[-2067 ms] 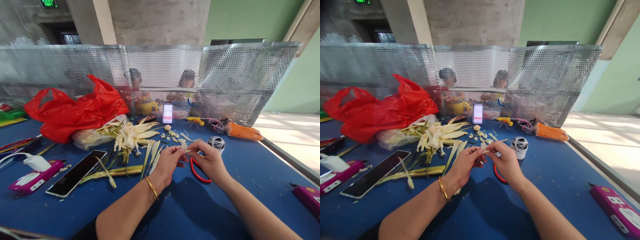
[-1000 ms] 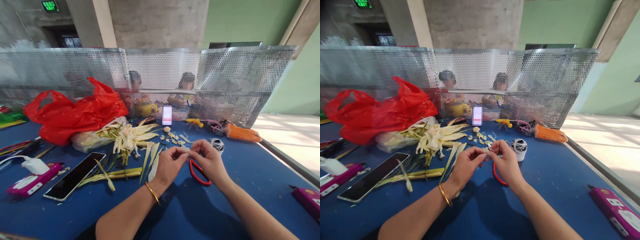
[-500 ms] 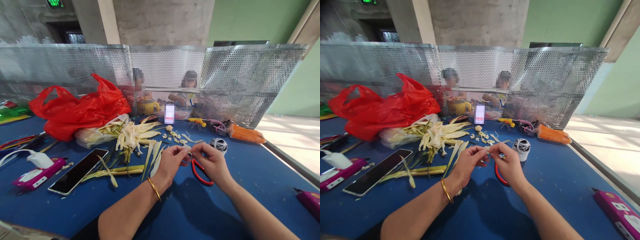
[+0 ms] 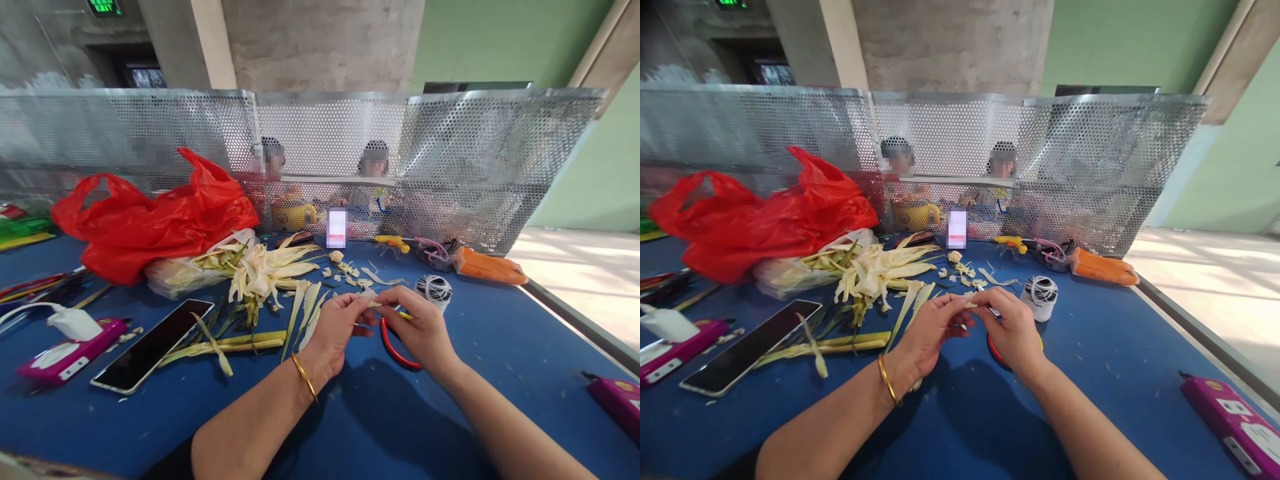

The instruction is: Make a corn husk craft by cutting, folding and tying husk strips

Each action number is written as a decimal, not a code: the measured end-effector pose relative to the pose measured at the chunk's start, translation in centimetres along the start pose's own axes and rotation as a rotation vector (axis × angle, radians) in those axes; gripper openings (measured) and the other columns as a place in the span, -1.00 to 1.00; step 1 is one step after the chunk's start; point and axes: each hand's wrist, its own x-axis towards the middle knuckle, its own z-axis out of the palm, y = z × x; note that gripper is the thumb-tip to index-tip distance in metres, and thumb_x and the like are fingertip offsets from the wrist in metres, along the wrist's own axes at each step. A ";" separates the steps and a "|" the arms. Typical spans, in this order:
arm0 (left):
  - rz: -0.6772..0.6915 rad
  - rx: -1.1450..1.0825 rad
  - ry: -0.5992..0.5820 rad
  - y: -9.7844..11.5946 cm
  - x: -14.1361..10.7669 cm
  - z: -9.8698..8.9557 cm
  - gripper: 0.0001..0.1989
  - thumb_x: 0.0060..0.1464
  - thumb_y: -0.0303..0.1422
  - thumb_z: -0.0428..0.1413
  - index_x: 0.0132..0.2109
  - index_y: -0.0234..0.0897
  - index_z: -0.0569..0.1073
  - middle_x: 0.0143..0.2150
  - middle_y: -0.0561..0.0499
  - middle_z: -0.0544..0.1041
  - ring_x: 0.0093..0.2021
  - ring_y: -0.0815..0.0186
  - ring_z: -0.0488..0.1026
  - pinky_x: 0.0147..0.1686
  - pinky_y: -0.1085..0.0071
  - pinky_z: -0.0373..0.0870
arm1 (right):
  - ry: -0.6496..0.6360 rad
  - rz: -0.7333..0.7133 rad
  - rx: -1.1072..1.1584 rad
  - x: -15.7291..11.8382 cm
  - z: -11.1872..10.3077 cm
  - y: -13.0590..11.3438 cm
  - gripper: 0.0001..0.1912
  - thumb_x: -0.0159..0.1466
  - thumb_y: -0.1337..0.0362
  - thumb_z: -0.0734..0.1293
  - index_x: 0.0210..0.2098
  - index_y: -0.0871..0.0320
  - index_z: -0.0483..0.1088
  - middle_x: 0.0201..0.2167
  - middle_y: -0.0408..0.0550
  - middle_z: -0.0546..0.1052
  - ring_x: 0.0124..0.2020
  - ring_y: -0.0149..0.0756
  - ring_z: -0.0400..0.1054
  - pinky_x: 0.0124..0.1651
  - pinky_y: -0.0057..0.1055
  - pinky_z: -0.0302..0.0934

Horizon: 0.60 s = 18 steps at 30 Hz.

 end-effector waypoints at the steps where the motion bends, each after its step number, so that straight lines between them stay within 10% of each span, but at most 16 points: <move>1: 0.007 -0.001 0.004 0.0 0.0 0.0 -0.81 -0.11 -0.29 0.24 -0.41 -0.34 0.49 -0.53 0.04 0.46 -0.48 0.41 0.41 -0.52 0.53 0.34 | -0.010 -0.006 -0.010 0.0 0.0 -0.1 -0.93 0.24 0.33 0.30 -0.34 0.07 0.43 -0.40 -0.11 0.51 -0.32 -0.27 0.38 -0.23 -0.37 0.24; 18: 0.287 0.235 0.020 -0.6 0.1 0.0 -0.87 -0.05 -0.32 0.19 -0.37 -0.31 0.53 -0.45 0.00 0.55 -0.38 0.32 0.49 -0.43 0.48 0.39 | 0.113 0.326 0.340 0.3 0.5 -0.1 -0.78 0.13 0.19 0.38 -0.27 0.12 0.34 -0.44 -0.13 0.46 -0.39 -0.30 0.37 -0.30 -0.37 0.26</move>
